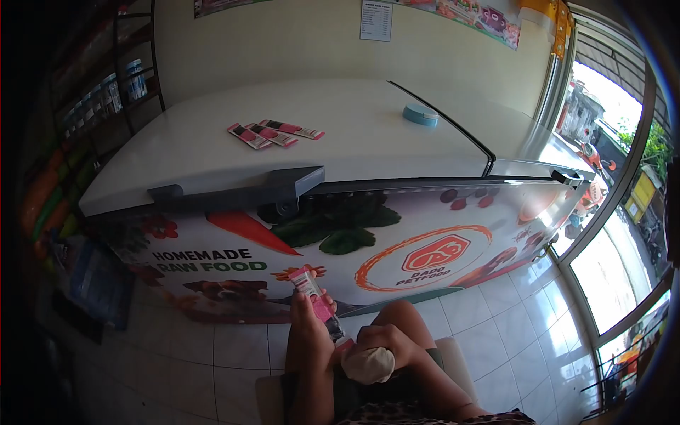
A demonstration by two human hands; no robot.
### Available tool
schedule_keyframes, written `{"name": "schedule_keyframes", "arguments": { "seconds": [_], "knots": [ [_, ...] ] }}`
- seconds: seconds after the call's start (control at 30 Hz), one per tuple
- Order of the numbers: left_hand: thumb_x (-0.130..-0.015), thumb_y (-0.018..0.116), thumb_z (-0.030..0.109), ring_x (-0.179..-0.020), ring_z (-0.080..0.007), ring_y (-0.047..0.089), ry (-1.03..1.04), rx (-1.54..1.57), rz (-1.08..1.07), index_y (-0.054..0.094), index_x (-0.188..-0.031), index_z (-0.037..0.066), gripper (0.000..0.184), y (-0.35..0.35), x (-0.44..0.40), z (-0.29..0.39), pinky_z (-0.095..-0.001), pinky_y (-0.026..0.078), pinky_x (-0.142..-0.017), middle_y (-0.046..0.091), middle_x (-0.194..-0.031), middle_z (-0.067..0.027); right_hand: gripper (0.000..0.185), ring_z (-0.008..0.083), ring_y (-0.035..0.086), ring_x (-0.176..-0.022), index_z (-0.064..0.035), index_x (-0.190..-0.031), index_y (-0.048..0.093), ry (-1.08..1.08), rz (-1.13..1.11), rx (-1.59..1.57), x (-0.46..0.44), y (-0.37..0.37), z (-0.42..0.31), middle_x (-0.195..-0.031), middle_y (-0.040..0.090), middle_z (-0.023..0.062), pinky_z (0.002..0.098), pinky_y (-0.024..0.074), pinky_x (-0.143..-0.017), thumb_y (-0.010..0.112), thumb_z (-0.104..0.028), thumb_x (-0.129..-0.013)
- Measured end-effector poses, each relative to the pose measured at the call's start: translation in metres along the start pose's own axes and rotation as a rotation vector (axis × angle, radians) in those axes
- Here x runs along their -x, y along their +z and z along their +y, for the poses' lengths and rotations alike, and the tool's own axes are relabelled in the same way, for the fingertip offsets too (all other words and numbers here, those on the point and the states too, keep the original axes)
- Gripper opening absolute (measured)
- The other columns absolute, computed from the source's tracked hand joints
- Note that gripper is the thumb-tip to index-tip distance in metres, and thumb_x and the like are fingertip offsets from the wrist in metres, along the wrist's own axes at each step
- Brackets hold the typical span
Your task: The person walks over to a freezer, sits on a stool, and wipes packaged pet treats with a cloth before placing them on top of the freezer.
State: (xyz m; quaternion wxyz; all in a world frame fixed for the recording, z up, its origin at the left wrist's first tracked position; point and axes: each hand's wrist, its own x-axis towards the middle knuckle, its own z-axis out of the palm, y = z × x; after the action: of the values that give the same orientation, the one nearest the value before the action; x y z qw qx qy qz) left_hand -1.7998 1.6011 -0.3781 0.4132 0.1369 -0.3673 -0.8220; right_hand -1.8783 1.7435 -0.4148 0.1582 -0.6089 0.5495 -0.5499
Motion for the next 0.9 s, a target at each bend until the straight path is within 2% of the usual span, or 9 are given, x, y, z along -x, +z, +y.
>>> {"name": "schedule_keyframes", "arguments": {
  "seconds": [0.1,0.17,0.33,0.43,0.57,0.63,0.7,0.77,0.9],
  "knots": [
    [-0.088,0.043,0.038,-0.062,-0.0097,0.043,0.021,-0.123,0.039,0.048,-0.104,0.003,0.039,-0.009,-0.003,0.000,-0.0256,0.038,-0.059,0.044,-0.068,-0.0021,0.027,0.0281,0.056,-0.068,-0.0044,-0.085,0.064,-0.107,0.099,-0.054,-0.013,-0.011,-0.013,-0.076,0.057,0.0094,0.0331,0.0462,-0.065,0.069,-0.016,-0.061],
    [-0.091,0.036,0.035,-0.064,-0.0114,0.045,-0.070,-0.074,-0.179,0.050,-0.089,0.005,0.033,-0.014,-0.001,-0.024,-0.0257,0.038,-0.057,0.046,-0.071,-0.0029,0.024,0.0276,0.055,-0.070,-0.0062,-0.084,0.063,0.339,0.212,0.956,-0.034,-0.013,-0.038,-0.076,0.055,0.0088,0.0331,0.0453,-0.064,0.067,-0.017,-0.063],
    [-0.090,0.038,0.027,-0.061,-0.0113,0.039,0.117,-0.841,-0.114,0.043,-0.076,0.009,0.023,-0.007,0.009,-0.035,-0.0240,0.033,-0.057,0.041,-0.068,-0.0014,0.038,0.0248,0.054,-0.083,-0.0043,-0.098,0.058,0.064,0.451,0.241,-0.036,0.030,-0.011,-0.085,0.055,0.0096,0.0327,0.0435,-0.071,0.067,-0.019,-0.064],
    [-0.085,0.043,0.015,-0.058,-0.0060,0.033,0.254,0.209,-0.049,0.041,-0.081,0.013,0.005,-0.026,-0.013,-0.019,-0.0205,0.029,-0.052,0.037,-0.076,0.0024,0.036,0.0251,0.055,-0.074,-0.0017,-0.091,0.061,-0.039,0.264,-0.226,-0.028,0.035,-0.008,-0.083,0.057,0.0102,0.0329,0.0443,-0.069,0.071,-0.020,-0.062],
    [-0.088,0.045,0.026,-0.060,-0.0053,0.031,0.247,0.173,-0.009,0.041,-0.083,0.014,0.014,-0.021,-0.009,0.031,-0.0192,0.027,-0.052,0.036,-0.076,0.0032,0.041,0.0231,0.058,-0.079,-0.0005,-0.095,0.061,-0.025,-0.106,-0.160,-0.014,0.011,0.009,-0.089,0.060,0.0122,0.0312,0.0443,-0.071,0.070,-0.022,-0.061],
    [-0.091,0.041,0.037,-0.062,-0.0057,0.031,0.393,-0.068,0.045,0.042,-0.086,0.012,0.025,-0.020,-0.013,0.054,-0.0189,0.027,-0.054,0.036,-0.077,0.0019,0.033,0.0197,0.057,-0.079,-0.0015,-0.095,0.059,0.166,0.261,-0.392,-0.011,0.000,0.009,-0.087,0.059,0.0092,0.0308,0.0444,-0.073,0.066,-0.014,-0.065],
    [-0.092,0.039,0.036,-0.066,-0.0081,0.034,0.577,-0.349,0.067,0.043,-0.091,0.009,0.028,-0.026,-0.023,0.075,-0.0201,0.030,-0.059,0.039,-0.080,0.0000,0.021,0.0162,0.056,-0.079,-0.0026,-0.091,0.059,0.166,0.379,0.305,-0.017,-0.012,0.008,-0.086,0.057,0.0064,0.0287,0.0448,-0.070,0.058,-0.011,-0.071],
    [-0.092,0.038,0.036,-0.069,-0.0121,0.036,1.053,-0.796,0.135,0.041,-0.092,0.005,0.032,-0.021,-0.040,0.102,-0.0230,0.033,-0.066,0.040,-0.081,-0.0036,0.016,0.0150,0.055,-0.078,-0.0036,-0.088,0.059,0.187,0.614,-0.001,-0.018,-0.014,0.054,-0.084,0.056,0.0049,0.0267,0.0446,-0.067,0.051,-0.008,-0.074],
    [-0.092,0.040,0.017,-0.078,-0.0192,0.046,1.445,-0.924,-0.151,0.042,-0.090,0.001,0.016,0.015,-0.078,0.166,-0.0285,0.038,-0.075,0.046,-0.086,-0.0104,0.019,0.0149,0.052,-0.076,-0.0049,-0.089,0.057,0.104,0.805,-0.132,0.009,-0.013,0.135,-0.083,0.054,0.0049,0.0269,0.0426,-0.067,0.054,-0.009,-0.070]
  ]
}}
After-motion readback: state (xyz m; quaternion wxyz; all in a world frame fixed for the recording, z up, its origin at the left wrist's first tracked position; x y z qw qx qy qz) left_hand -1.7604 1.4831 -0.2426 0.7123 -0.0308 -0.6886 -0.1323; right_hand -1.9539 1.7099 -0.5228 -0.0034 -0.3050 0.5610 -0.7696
